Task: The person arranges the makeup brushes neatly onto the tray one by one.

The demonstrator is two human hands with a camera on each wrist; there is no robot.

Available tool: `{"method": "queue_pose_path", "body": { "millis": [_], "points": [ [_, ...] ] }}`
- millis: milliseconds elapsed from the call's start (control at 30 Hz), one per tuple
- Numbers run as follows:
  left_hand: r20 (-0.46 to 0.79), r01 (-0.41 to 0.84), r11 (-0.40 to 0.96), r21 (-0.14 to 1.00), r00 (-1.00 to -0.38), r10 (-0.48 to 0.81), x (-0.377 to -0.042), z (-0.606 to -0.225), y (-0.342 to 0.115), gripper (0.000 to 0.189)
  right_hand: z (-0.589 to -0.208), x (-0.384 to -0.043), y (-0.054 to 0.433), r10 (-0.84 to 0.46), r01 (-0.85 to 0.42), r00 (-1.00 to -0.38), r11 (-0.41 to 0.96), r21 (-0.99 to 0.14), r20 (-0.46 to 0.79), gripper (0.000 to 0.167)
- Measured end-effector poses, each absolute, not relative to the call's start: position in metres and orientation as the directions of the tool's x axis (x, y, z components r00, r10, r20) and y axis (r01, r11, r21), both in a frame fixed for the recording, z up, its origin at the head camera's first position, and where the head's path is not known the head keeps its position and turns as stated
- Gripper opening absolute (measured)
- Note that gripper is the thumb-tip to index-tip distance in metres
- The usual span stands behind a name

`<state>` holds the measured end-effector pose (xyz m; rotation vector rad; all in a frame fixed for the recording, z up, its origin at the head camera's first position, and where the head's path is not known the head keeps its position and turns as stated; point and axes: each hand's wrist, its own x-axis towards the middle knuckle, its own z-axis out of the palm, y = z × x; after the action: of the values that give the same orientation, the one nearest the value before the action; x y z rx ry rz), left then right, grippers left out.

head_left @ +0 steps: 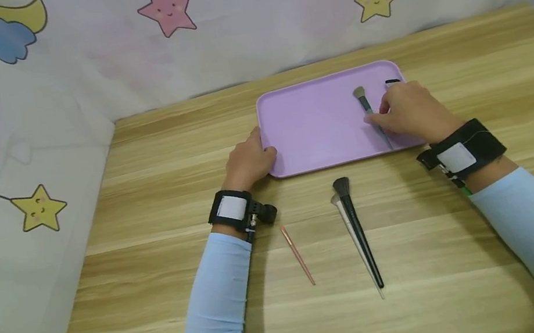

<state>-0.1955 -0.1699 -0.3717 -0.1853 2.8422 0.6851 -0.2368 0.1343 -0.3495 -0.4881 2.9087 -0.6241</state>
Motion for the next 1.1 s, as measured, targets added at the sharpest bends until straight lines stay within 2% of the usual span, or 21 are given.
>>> {"method": "queue_pose_path", "body": {
  "millis": [200,400,933,1100],
  "points": [
    [-0.242,-0.175,0.888,0.425,-0.967,-0.075,-0.197,-0.373,-0.171,0.070,-0.344,-0.225,0.133,-0.395,-0.313,-0.900,0.880,-0.357,-0.183,0.039],
    [-0.237,-0.170,0.885,0.433,-0.969,-0.070,-0.197,-0.373,-0.171,0.070,-0.348,-0.221,0.131,-0.394,-0.321,-0.907,0.875,-0.363,-0.147,0.036],
    [-0.248,-0.165,0.896,0.412,-0.967,-0.064,-0.196,-0.372,-0.168,0.070,-0.355,-0.221,0.132,-0.386,-0.329,-0.916,0.876,-0.353,-0.106,0.043],
    [-0.237,-0.157,0.894,0.419,-0.970,-0.060,-0.197,-0.372,-0.169,0.070,-0.346,-0.215,0.130,-0.369,-0.328,-0.928,0.868,-0.373,-0.041,0.033]
  ]
}}
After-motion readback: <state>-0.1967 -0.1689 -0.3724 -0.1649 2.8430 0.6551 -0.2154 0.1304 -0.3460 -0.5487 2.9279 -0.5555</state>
